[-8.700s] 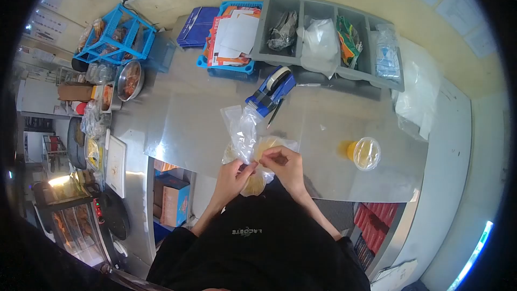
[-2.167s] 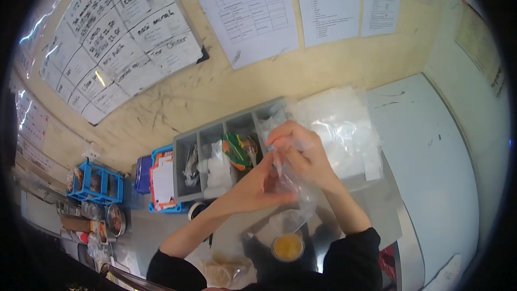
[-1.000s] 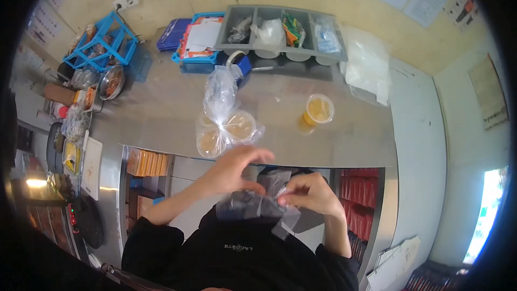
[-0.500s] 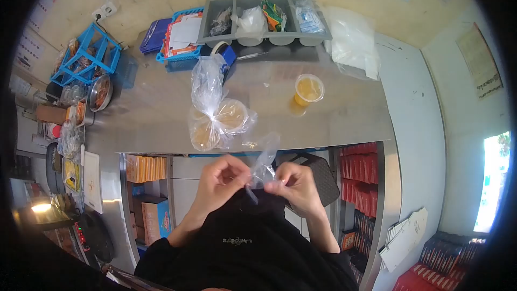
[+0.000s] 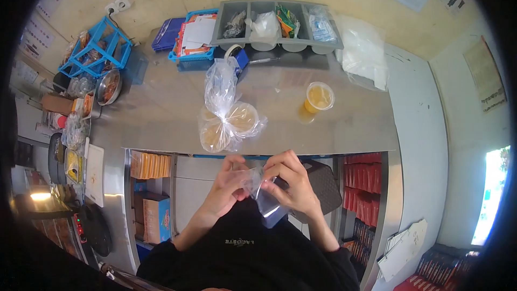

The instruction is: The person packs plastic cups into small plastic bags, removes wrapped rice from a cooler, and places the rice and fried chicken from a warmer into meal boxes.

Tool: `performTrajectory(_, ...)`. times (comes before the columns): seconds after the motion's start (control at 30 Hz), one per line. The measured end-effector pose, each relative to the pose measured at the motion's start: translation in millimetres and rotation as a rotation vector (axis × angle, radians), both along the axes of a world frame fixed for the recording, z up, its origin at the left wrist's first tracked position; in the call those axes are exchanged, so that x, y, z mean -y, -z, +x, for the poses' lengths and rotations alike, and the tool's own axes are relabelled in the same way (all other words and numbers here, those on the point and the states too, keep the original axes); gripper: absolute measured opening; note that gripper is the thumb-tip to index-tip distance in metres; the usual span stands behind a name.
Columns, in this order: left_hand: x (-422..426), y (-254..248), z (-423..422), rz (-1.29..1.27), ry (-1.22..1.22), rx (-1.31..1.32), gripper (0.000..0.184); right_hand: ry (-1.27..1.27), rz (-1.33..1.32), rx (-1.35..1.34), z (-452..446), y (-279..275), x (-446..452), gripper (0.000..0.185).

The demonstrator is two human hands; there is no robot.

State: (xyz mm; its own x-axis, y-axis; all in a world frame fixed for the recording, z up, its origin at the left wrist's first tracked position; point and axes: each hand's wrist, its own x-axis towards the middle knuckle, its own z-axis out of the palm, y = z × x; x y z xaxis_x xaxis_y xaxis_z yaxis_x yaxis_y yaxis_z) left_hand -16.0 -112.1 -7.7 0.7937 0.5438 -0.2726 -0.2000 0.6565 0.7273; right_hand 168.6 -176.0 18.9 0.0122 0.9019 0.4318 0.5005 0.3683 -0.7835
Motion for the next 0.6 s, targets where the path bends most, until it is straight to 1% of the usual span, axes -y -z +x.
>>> performTrajectory(0.07,-1,7,-5,0.201,-0.084,0.072,0.03,0.076,-0.071,-0.142,-3,12,0,0.015)
performTrajectory(0.1,-1,6,-4,0.364,-0.024,0.022,0.03,0.065,-0.076,-0.158,-5,17,-2,0.018)
performTrajectory(0.13,3,10,1,0.353,-0.029,0.017,0.03,0.06,-0.088,-0.161,-8,19,-3,0.018)
performTrajectory(0.2,12,28,17,0.381,-0.169,0.034,0.026,0.254,-0.147,-0.429,-18,19,-8,0.022)
performTrajectory(0.23,13,35,20,0.348,-0.188,0.084,0.018,0.285,-0.111,-0.493,-24,18,-12,0.024)
performTrajectory(0.27,11,33,20,0.349,-0.2,0.082,0.018,0.273,-0.114,-0.493,-25,23,-14,0.024)
performTrajectory(0.33,4,25,12,0.57,-0.317,0.078,0.014,0.077,-0.108,-0.193,-29,44,-13,0.026)
performTrajectory(0.37,-2,4,7,0.576,-0.344,0.049,0.016,0.012,-0.09,-0.155,-29,46,-18,0.032)
performTrajectory(0.4,-2,6,8,0.578,-0.338,0.053,0.016,0.019,-0.087,-0.154,-28,43,-17,0.032)
performTrajectory(0.47,4,16,11,0.438,-0.158,0.145,0.016,0.143,-0.192,-0.945,-24,28,-12,0.037)
performTrajectory(0.5,7,19,18,0.407,-0.125,0.083,0.016,0.003,-0.191,-1.111,-19,19,-13,0.039)
performTrajectory(0.53,6,21,18,0.409,-0.125,0.084,0.016,0.002,-0.189,-1.11,-19,30,-9,0.039)
performTrajectory(0.6,-7,12,22,0.257,-0.325,0.159,0.011,-0.235,-0.284,-1.474,-23,44,-10,0.04)
